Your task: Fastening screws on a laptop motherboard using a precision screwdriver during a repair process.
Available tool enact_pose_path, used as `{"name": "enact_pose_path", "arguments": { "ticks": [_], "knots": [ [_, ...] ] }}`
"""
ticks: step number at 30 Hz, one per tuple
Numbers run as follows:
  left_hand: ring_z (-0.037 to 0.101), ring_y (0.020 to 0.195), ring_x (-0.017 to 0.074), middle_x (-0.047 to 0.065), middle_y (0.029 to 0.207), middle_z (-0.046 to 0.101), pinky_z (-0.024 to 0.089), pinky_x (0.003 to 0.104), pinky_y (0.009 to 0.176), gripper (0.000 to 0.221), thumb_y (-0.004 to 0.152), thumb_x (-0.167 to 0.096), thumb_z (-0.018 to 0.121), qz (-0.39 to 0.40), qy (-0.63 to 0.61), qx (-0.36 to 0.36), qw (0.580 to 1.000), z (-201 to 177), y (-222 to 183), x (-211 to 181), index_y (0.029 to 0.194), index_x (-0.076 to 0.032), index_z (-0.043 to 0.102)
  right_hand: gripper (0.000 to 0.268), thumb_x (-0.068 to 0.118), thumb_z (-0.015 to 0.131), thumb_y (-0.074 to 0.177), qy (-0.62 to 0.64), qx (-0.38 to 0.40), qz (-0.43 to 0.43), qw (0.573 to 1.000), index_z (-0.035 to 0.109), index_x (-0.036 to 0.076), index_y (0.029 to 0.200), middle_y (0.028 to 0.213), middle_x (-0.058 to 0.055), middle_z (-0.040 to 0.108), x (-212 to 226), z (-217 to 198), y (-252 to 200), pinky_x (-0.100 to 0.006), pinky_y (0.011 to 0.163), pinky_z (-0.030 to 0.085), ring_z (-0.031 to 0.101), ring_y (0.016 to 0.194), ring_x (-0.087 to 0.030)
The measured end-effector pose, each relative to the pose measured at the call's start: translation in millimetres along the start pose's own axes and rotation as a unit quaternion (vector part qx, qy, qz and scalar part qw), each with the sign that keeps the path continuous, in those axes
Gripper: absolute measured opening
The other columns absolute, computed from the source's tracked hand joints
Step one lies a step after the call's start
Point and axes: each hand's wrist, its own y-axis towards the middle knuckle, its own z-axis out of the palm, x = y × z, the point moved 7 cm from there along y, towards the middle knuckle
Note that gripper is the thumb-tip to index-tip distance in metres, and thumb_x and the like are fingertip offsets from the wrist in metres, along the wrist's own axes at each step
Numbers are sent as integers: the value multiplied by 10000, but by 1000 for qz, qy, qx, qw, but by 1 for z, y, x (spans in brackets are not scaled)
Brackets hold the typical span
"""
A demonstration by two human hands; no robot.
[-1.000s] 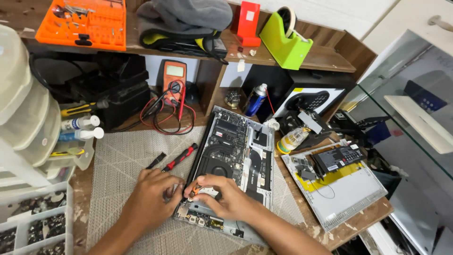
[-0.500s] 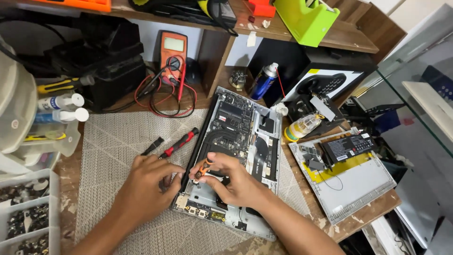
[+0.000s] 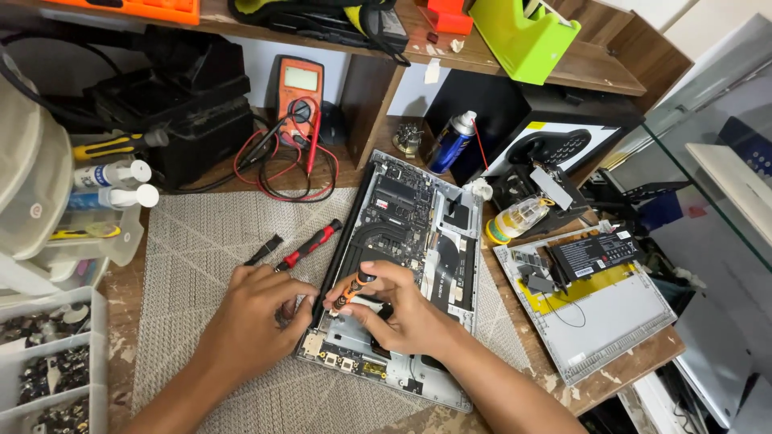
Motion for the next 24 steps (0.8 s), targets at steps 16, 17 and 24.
{"name": "enact_pose_path", "arguments": {
  "ticks": [16,17,24],
  "knots": [
    [560,654,144,-64,621,676,408,370,895,164,835,-214,727,-10,-5,6,1000,2,0,2,981,-229,800,646,-75,534,1077,-3,10,1,1000,137,166,1525,1165,-266,620,-2,1,-1,-432,903,668,706,1004,-355],
    [555,649,142,-67,626,681,405,368,885,151,832,-213,734,-5,-5,3,1000,1,0,2,968,-228,796,647,-72,540,1077,-12,9,-1,1000,136,162,1526,1155,-261,624,-2,1,-1,-416,887,670,711,991,-347],
    [567,667,149,-64,636,672,401,378,896,135,836,-231,733,-2,4,9,1000,-1,0,-2,959,-235,787,647,-46,532,1093,-37,19,-10,999,132,184,1547,1167,-247,594,7,2,2,-391,987,629,676,1102,-322]
  ]
}}
